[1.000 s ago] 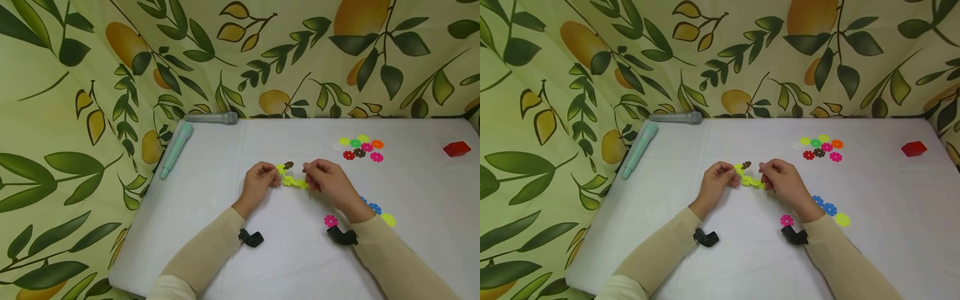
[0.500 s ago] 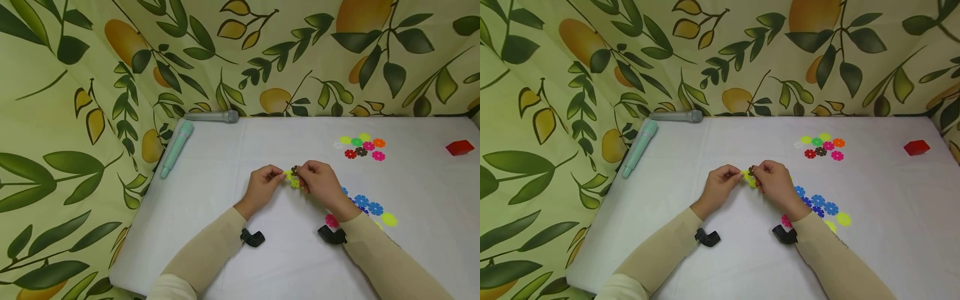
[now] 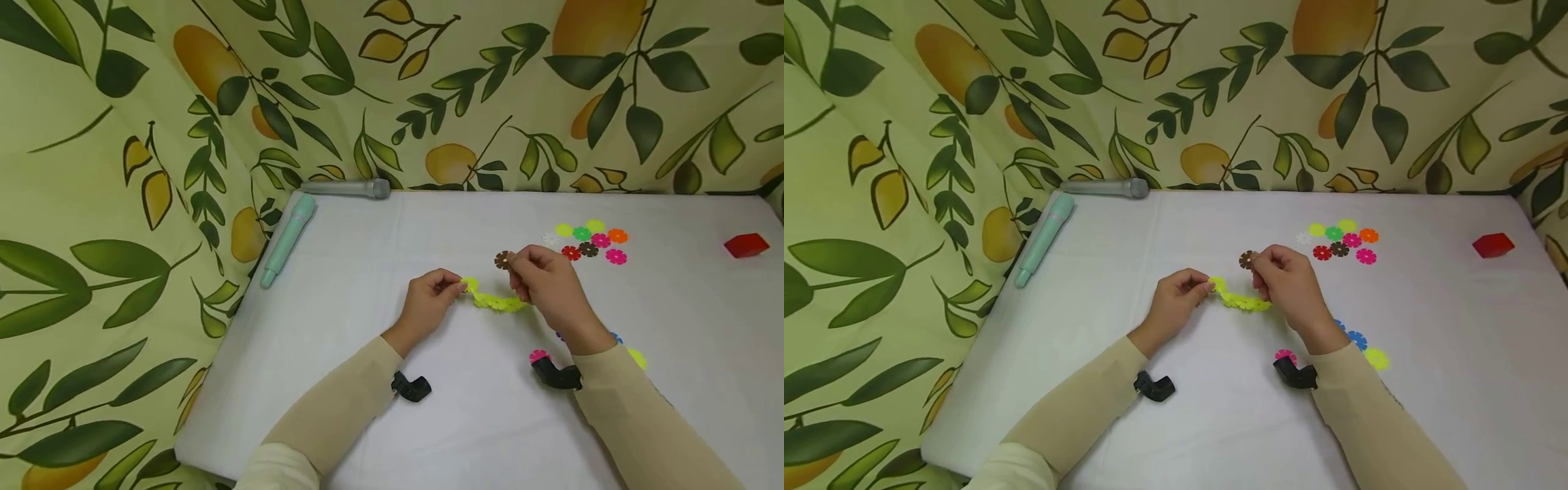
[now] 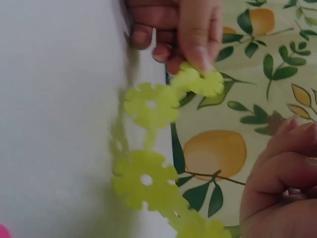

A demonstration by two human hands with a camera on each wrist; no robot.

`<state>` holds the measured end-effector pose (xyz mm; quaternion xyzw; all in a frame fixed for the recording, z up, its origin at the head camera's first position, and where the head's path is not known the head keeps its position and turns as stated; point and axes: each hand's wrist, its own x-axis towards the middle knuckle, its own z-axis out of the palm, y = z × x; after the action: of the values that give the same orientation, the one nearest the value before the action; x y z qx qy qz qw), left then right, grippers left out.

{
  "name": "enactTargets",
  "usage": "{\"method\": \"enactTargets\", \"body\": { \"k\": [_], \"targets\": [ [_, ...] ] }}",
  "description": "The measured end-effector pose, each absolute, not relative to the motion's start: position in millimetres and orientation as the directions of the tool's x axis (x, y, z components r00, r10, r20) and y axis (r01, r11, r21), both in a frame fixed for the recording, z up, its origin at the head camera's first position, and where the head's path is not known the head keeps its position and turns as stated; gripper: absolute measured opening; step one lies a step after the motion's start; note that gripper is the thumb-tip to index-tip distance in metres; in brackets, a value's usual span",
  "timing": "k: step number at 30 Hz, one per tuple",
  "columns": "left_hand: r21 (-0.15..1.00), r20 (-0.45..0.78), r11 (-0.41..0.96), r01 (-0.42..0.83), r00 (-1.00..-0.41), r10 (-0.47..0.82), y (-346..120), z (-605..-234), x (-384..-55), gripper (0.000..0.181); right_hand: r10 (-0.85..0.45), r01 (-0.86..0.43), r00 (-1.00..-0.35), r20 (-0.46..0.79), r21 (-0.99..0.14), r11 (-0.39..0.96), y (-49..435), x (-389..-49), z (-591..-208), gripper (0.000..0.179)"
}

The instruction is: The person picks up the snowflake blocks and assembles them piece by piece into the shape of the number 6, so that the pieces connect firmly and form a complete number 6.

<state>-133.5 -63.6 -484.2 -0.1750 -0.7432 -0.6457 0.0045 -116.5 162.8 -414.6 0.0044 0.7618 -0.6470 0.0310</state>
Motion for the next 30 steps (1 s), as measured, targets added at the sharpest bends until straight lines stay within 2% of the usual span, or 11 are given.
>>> {"method": "enactTargets", "body": {
  "k": [5,8,13,19,30],
  "targets": [
    [0.947,0.292,0.055,0.317,-0.919,0.265,-64.1,-486.0,-132.4,0.004,-0.170,0.035,-0.982,-0.086,-0.959,0.282,153.5,-117.2,-417.6,0.036],
    [0.919,0.366,0.041,0.391,-0.889,0.274,-63.4,-486.8,-132.5,0.005,-0.160,0.008,-0.984,-0.072,-0.931,0.365,149.0,-115.9,-418.8,0.034],
    [0.852,0.469,0.096,0.515,-0.832,0.296,-63.7,-486.1,-133.9,0.006,-0.140,-0.064,-0.990,-0.003,-0.881,0.470,145.9,-112.9,-415.9,0.033],
    [0.786,0.542,0.128,0.605,-0.774,0.326,-63.8,-483.3,-133.8,0.006,-0.152,-0.120,-0.987,0.049,-0.854,0.506,143.7,-111.6,-415.0,0.032],
    [0.755,0.573,0.146,0.639,-0.752,0.326,-64.1,-482.2,-133.1,0.006,-0.148,-0.162,-0.984,0.102,-0.854,0.495,142.2,-111.7,-416.4,0.033]
  ]
}}
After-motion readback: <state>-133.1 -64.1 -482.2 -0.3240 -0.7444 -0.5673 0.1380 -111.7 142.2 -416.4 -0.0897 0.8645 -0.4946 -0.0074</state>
